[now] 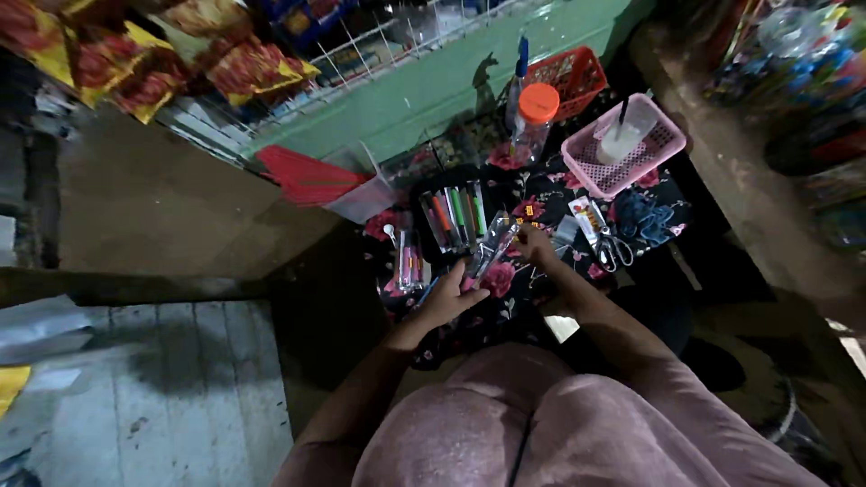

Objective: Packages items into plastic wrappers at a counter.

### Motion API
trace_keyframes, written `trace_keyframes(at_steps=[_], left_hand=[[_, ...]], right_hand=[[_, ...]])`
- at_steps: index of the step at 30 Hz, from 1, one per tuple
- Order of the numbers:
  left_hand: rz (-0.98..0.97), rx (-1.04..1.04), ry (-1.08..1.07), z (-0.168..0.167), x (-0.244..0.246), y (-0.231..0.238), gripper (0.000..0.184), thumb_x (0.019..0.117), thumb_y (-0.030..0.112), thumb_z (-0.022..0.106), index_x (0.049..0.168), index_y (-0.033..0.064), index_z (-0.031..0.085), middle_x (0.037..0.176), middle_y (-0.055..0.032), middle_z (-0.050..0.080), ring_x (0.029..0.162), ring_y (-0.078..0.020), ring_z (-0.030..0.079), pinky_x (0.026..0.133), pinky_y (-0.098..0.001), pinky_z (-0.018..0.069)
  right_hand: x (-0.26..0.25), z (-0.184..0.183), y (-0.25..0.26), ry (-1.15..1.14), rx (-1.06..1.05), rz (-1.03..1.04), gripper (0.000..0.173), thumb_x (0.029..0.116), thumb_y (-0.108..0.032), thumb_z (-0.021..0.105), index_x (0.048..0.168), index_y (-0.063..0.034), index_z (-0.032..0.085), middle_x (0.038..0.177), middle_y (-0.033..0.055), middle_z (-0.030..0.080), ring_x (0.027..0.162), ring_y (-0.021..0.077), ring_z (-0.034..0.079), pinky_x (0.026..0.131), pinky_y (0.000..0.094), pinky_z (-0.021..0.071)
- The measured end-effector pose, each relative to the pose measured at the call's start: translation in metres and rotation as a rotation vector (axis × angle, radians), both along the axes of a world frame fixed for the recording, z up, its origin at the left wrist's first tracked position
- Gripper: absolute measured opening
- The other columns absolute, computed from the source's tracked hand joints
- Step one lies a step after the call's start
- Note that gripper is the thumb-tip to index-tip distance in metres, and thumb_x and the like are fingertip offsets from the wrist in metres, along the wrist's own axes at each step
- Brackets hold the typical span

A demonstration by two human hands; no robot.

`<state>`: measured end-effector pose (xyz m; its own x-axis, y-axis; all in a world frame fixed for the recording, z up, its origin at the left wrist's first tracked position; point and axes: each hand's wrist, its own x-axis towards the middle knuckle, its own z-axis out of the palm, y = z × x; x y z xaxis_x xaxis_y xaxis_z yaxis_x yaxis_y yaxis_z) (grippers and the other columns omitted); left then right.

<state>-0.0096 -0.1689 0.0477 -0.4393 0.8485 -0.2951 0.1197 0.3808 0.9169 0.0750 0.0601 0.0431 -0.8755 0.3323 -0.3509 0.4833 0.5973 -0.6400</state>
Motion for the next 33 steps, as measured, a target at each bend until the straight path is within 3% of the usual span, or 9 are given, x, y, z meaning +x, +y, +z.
trace_keyframes(at_steps=[1,2,5,10,15,19,22,28,33], left_hand=[[-0.005,0.021,0.032,0.0,-0.002,0.001,0.062,0.0953,0.021,0.069,0.143,-0.0064,0.04,0.095,-0.011,0.064,0.077,-0.0123,0.064,0.074,-0.0312,0.0573],[-0.01,0.044,0.079,0.001,-0.003,0.001,0.064,0.0943,0.023,0.07,0.143,-0.0074,0.041,0.097,-0.0139,0.065,0.08,-0.0153,0.065,0.077,-0.0346,0.0574],[-0.015,0.104,0.237,0.011,-0.006,0.003,0.066,0.092,0.025,0.074,0.141,-0.0093,0.045,0.099,-0.0185,0.069,0.085,-0.0198,0.068,0.082,-0.0406,0.0577],[-0.03,0.184,0.362,0.026,-0.014,0.009,0.069,0.0901,0.031,0.076,0.142,-0.0053,0.048,0.105,-0.0192,0.071,0.093,-0.0256,0.07,0.086,-0.048,0.0576],[-0.055,0.297,0.428,0.039,-0.022,0.016,0.064,0.0886,0.025,0.077,0.138,-0.0054,0.051,0.087,-0.0122,0.069,0.074,-0.017,0.066,0.074,-0.0398,0.0576],[-0.126,0.342,0.43,0.052,-0.028,0.02,0.065,0.0897,0.022,0.076,0.14,-0.0065,0.047,0.085,-0.0114,0.066,0.071,-0.0154,0.063,0.071,-0.0372,0.0561],[-0.101,0.381,0.545,0.059,-0.028,0.023,0.068,0.0866,0.022,0.079,0.139,-0.0101,0.048,0.085,-0.0155,0.067,0.068,-0.0204,0.063,0.067,-0.0406,0.0558],[-0.068,0.622,0.565,0.06,-0.029,0.024,0.062,0.0851,0.017,0.077,0.132,-0.0109,0.048,0.087,-0.0113,0.067,0.074,-0.011,0.064,0.071,-0.0301,0.056],[-0.068,0.64,0.516,0.059,-0.027,0.023,0.06,0.0862,0.016,0.076,0.132,-0.0118,0.047,0.084,-0.0103,0.065,0.068,-0.0085,0.06,0.064,-0.026,0.054]], right_hand=[[0.009,-0.045,0.015,0.488,0.088,-0.016,0.028,0.0963,-0.009,0.064,0.11,0.0156,0.065,0.101,0.0341,0.067,0.092,0.0449,0.069,0.084,0.0556,0.0566],[0.008,-0.039,0.03,0.502,0.007,-0.026,0.028,0.097,-0.009,0.065,0.116,0.0121,0.065,0.105,0.0302,0.068,0.095,0.0411,0.069,0.087,0.0555,0.0564],[0.014,0.065,0.037,0.392,-0.066,-0.087,0.029,0.0969,-0.007,0.067,0.123,0.0047,0.062,0.109,0.0187,0.069,0.095,0.0249,0.07,0.088,0.0435,0.0574],[0.032,0.174,0.024,0.643,0.141,0.239,0.014,0.0952,-0.005,0.067,0.106,0.0044,0.067,0.096,0.0122,0.07,0.084,0.0128,0.067,0.08,0.0301,0.0573],[0.033,0.221,0.004,0.638,0.37,0.462,0.012,0.0959,-0.001,0.065,0.104,0.0014,0.074,0.103,0.0167,0.069,0.09,0.024,0.068,0.083,0.0373,0.0577],[0.031,0.24,-0.01,0.589,0.481,0.523,0.013,0.0954,-0.001,0.064,0.103,0.0008,0.074,0.102,0.017,0.071,0.088,0.029,0.07,0.082,0.0462,0.0551],[0.03,0.253,-0.022,0.616,0.502,0.574,0.013,0.0958,0.0,0.063,0.104,0.0016,0.073,0.101,0.0169,0.071,0.09,0.0276,0.07,0.083,0.0422,0.0565],[0.031,0.279,-0.037,0.733,0.527,0.538,0.013,0.096,0.0,0.06,0.102,0.001,0.073,0.108,0.0166,0.068,0.096,0.0235,0.068,0.086,0.035,0.057],[0.027,0.271,-0.034,0.612,0.499,0.651,0.029,0.0938,-0.028,0.07,0.11,-0.0045,0.073,0.127,0.0182,0.061,0.114,0.0294,0.062,0.095,0.0429,0.0532]])
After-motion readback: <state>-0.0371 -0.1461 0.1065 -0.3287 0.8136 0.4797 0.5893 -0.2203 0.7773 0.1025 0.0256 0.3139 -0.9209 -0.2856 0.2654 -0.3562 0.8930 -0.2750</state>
